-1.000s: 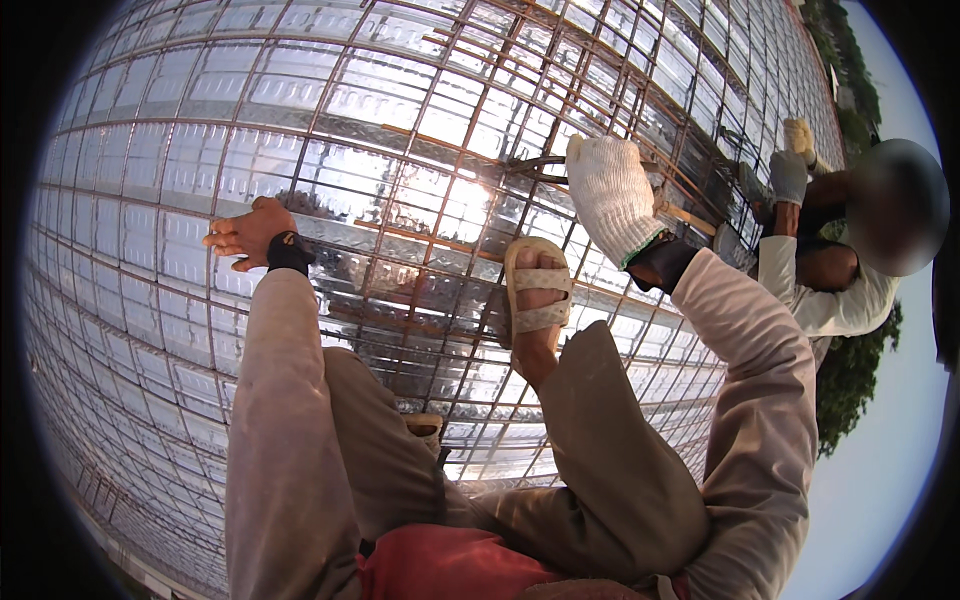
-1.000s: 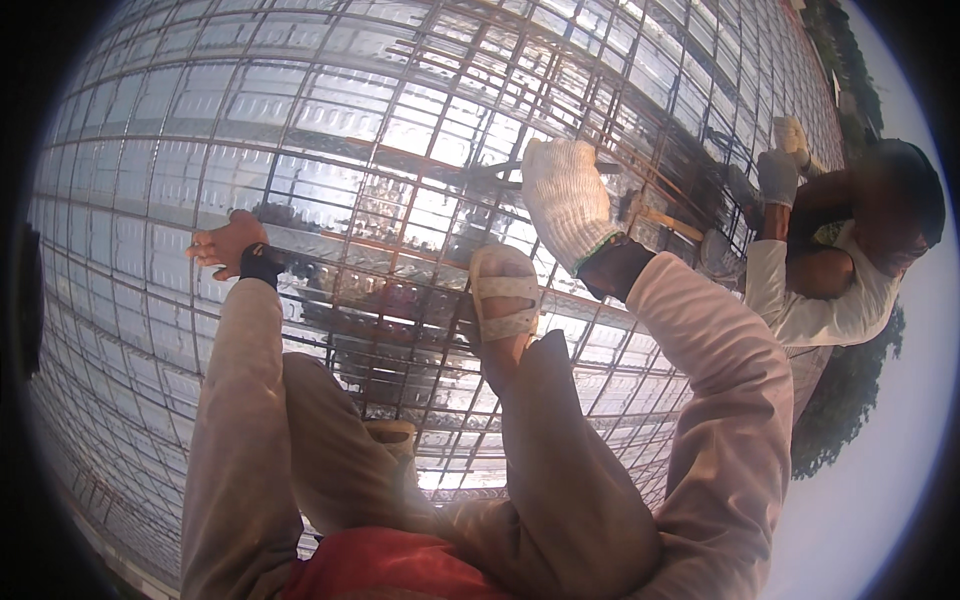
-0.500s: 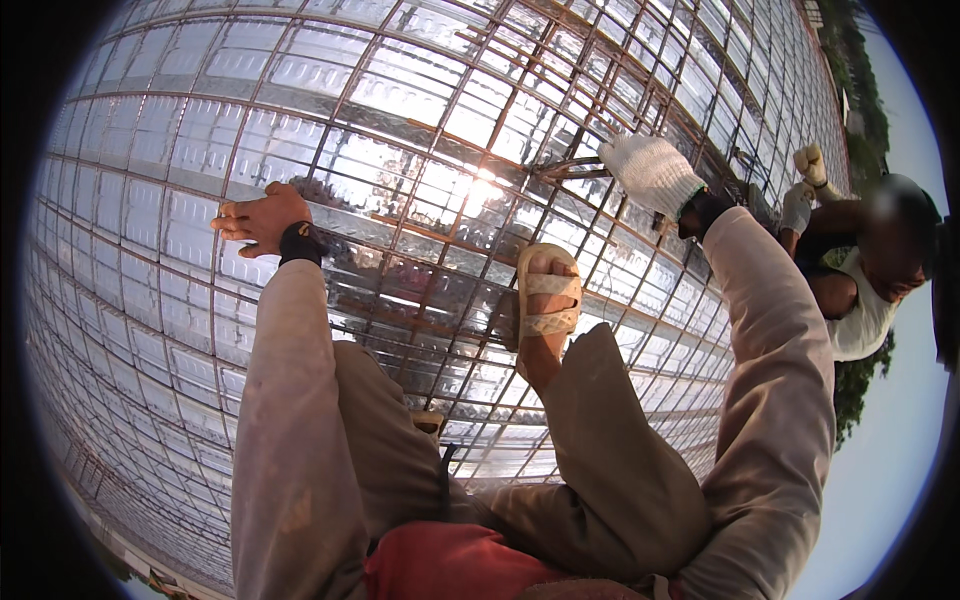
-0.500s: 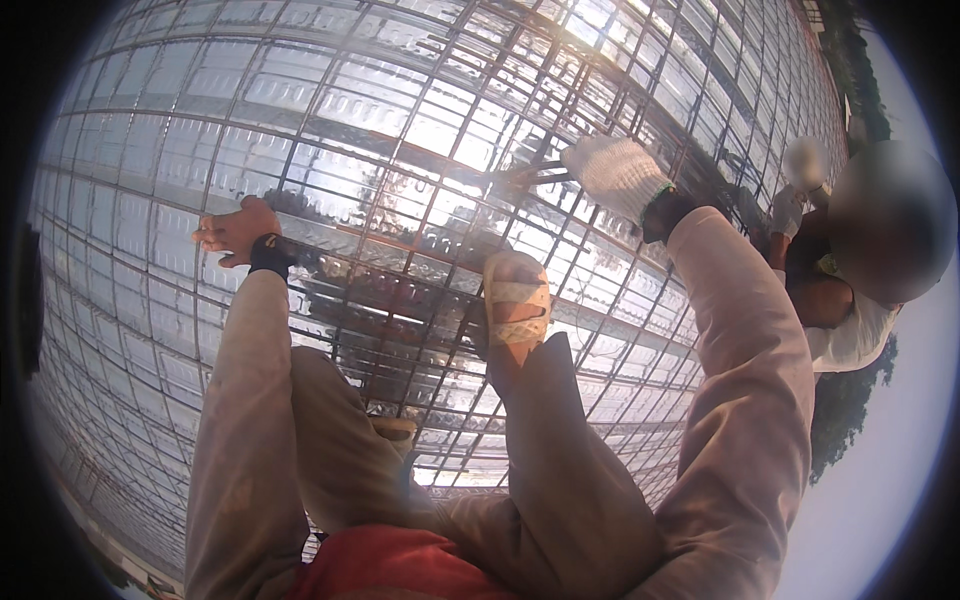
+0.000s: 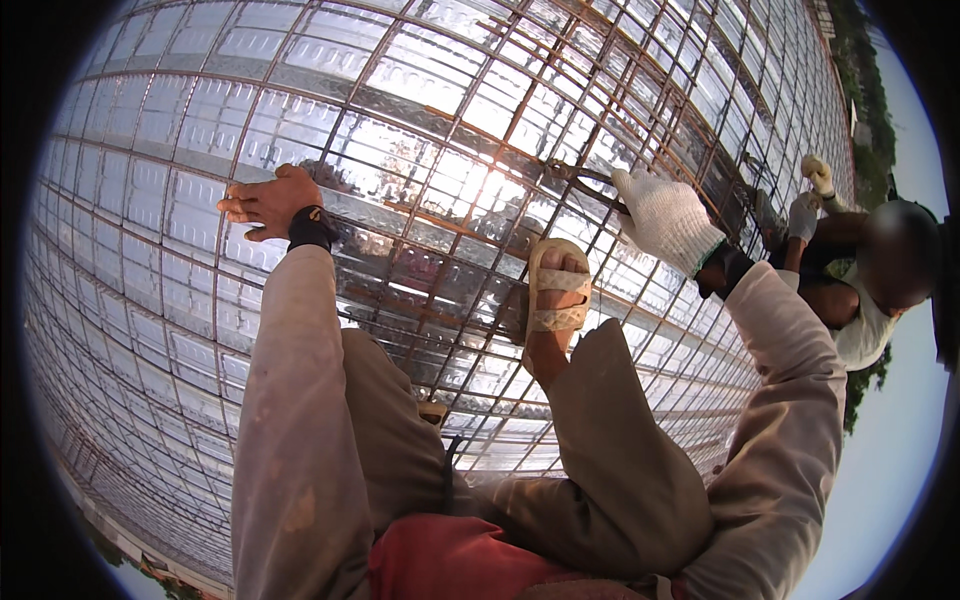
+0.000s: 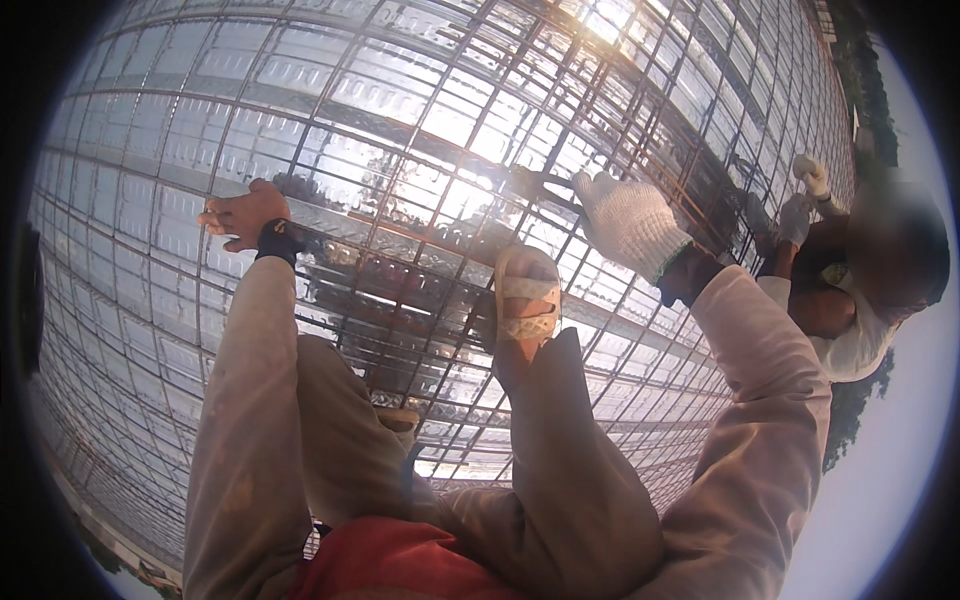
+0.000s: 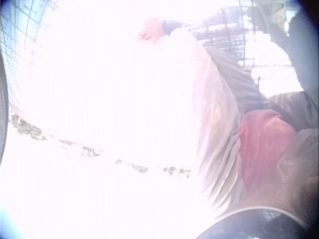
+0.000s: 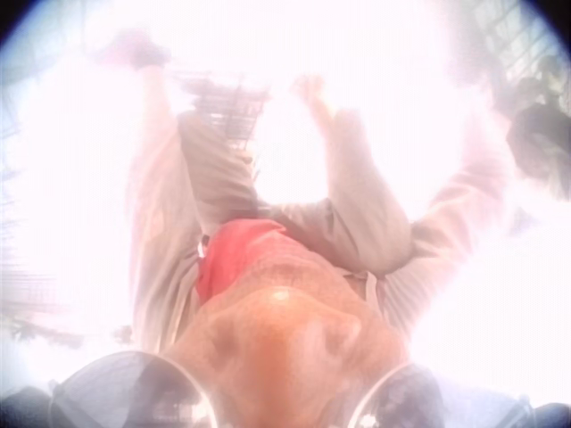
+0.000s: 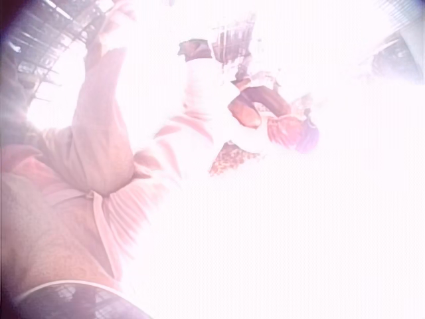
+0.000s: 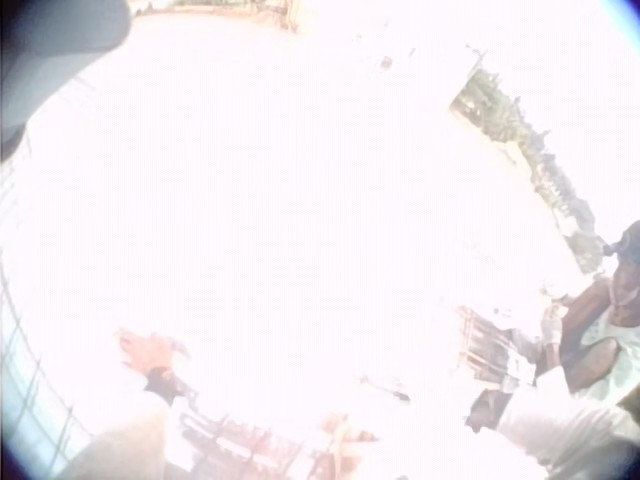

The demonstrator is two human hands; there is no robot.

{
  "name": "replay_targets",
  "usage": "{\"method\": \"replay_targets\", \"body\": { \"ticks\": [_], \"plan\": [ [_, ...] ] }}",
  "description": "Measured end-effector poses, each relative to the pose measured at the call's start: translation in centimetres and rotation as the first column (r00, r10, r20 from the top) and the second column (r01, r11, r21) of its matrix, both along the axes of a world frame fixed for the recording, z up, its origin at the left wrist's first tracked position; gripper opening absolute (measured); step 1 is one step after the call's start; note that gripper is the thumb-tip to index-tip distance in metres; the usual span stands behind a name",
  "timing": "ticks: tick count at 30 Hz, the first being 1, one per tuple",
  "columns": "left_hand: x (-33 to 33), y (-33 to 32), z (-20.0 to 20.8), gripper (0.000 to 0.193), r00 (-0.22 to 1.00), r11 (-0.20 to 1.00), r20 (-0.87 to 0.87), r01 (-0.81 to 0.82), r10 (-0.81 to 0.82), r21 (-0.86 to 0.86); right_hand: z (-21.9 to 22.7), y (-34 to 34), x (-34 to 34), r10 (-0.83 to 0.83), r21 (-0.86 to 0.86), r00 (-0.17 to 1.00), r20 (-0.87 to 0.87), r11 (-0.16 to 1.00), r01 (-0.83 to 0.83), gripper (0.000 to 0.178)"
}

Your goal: The person uses pliers to twist and secure wire ties on a metal scaffolding grid. They repeatedly reach for ties, position them around intersecting bars, and twist them to fasten the structure.

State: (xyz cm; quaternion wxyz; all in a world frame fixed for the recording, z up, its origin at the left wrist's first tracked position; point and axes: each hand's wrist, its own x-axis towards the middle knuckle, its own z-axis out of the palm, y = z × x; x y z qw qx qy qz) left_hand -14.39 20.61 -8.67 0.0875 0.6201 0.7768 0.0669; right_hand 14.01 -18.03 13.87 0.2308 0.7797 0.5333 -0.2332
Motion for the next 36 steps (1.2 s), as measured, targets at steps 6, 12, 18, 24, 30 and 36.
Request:
{"method": "replay_targets", "body": {
  "ticks": [6,12,18,24,30,36],
  "plan": [
    [0.0,-0.2,-0.4,0.093,1.000,1.000,0.003,0.009,-0.009,0.016,1.8,2.3,3.6,0.260,-0.161,0.962,0.087,0.956,-0.244,0.036],
    [0.4,-0.4,-1.3,0.096,0.999,0.999,-0.020,0.031,-0.031,0.012,1.1,3.6,7.7,0.193,-0.229,0.980,-0.050,0.953,-0.199,0.034],
    [-1.2,0.2,-1.5,0.095,0.999,0.998,-0.043,0.015,-0.012,0.065,-0.4,-0.9,2.9,-0.570,-0.245,0.630,-0.528,0.812,0.529,0.041],
    [-0.3,0.3,-1.6,0.095,0.998,0.996,-0.063,0.031,-0.026,0.084,2.2,-0.5,-0.4,-0.892,-0.613,-0.030,-0.450,0.285,0.737,0.052],
    [-1.3,0.6,-2.4,0.094,0.997,0.993,-0.070,0.034,-0.026,0.113,2.3,0.5,-0.1,-0.001,-0.019,1.000,0.030,1.000,0.001,0.045],
    [-1.2,0.3,-1.6,0.093,0.999,0.995,-0.023,0.037,-0.035,0.094,1.1,2.5,7.2,0.322,-0.048,0.946,-0.027,0.945,-0.323,0.026]
  ]
}}
